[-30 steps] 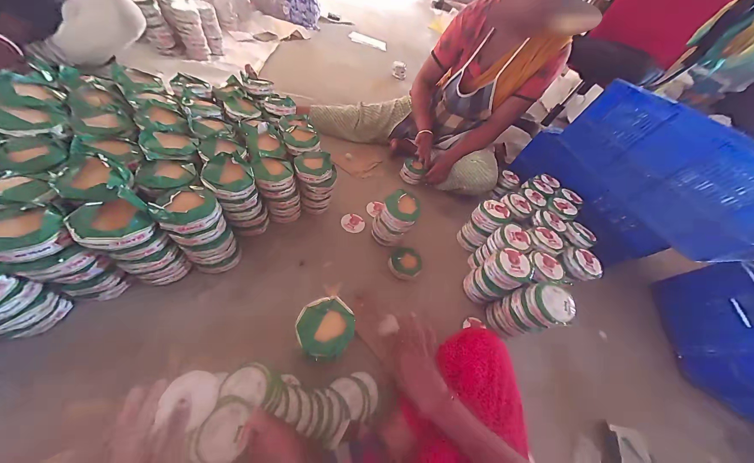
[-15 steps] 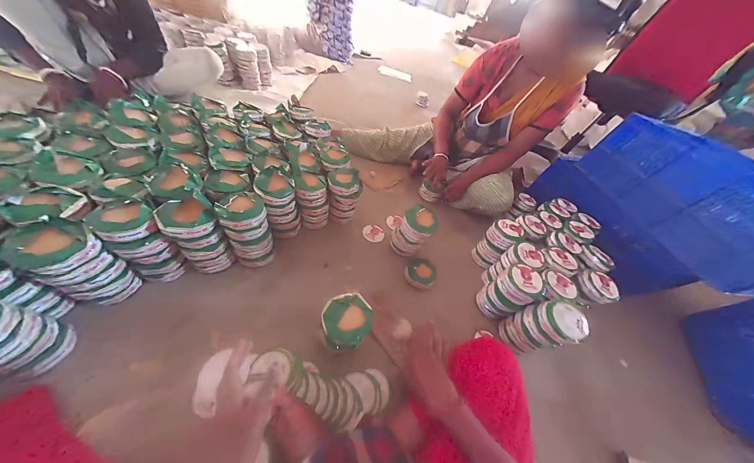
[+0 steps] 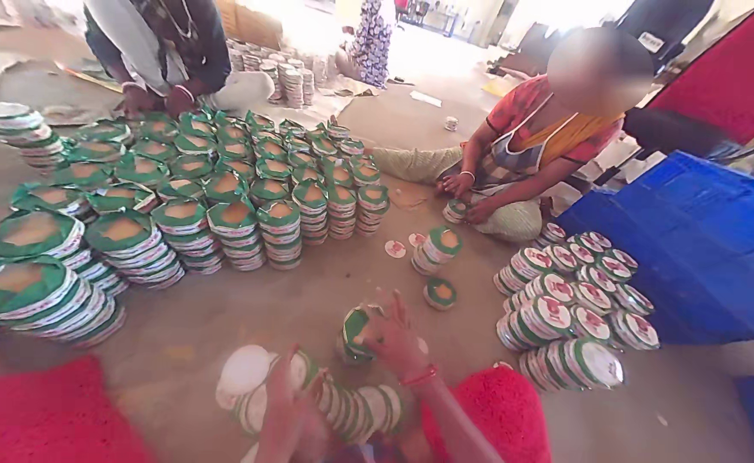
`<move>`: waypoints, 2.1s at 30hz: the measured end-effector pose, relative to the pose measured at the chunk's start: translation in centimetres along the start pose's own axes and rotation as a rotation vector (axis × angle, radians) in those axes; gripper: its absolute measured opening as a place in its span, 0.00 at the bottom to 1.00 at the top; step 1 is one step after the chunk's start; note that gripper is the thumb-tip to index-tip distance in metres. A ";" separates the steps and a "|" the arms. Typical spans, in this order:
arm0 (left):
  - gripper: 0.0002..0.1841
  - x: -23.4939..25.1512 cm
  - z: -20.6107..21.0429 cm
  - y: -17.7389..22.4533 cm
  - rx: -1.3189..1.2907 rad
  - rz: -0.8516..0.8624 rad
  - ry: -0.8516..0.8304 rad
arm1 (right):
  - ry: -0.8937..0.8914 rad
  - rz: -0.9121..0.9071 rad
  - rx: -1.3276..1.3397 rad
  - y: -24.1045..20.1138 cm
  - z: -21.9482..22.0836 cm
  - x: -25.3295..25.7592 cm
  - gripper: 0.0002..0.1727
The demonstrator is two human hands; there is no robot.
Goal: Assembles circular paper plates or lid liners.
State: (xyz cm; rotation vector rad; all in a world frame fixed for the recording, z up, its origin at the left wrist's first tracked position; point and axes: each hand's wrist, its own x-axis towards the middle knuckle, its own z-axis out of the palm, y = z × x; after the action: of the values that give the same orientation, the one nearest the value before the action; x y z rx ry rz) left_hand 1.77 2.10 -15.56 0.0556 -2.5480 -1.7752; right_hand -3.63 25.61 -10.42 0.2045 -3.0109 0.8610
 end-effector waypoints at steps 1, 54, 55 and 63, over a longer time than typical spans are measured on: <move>0.46 0.1 -0.2 -0.1 0.003 -0.001 0.014 | -0.037 0.021 -0.024 -0.2 0.0 0.1 0.43; 0.35 3.9 -5.0 -5.1 0.427 -0.357 0.222 | 0.252 -0.098 -0.419 0.2 -2.5 -4.0 0.36; 0.31 4.4 -5.0 -6.9 0.444 -0.346 0.232 | 0.201 -0.079 -0.435 0.3 -2.3 -3.4 0.38; 0.46 4.3 -5.4 -7.6 0.398 -0.402 0.299 | 0.123 -0.076 -0.343 -1.8 -2.8 -0.1 0.35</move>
State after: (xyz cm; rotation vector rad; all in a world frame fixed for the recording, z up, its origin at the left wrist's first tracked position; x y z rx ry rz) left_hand -2.20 -5.79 -20.77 0.8271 -2.7413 -1.1863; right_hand -3.37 25.55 -7.06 0.2483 -2.9489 0.3292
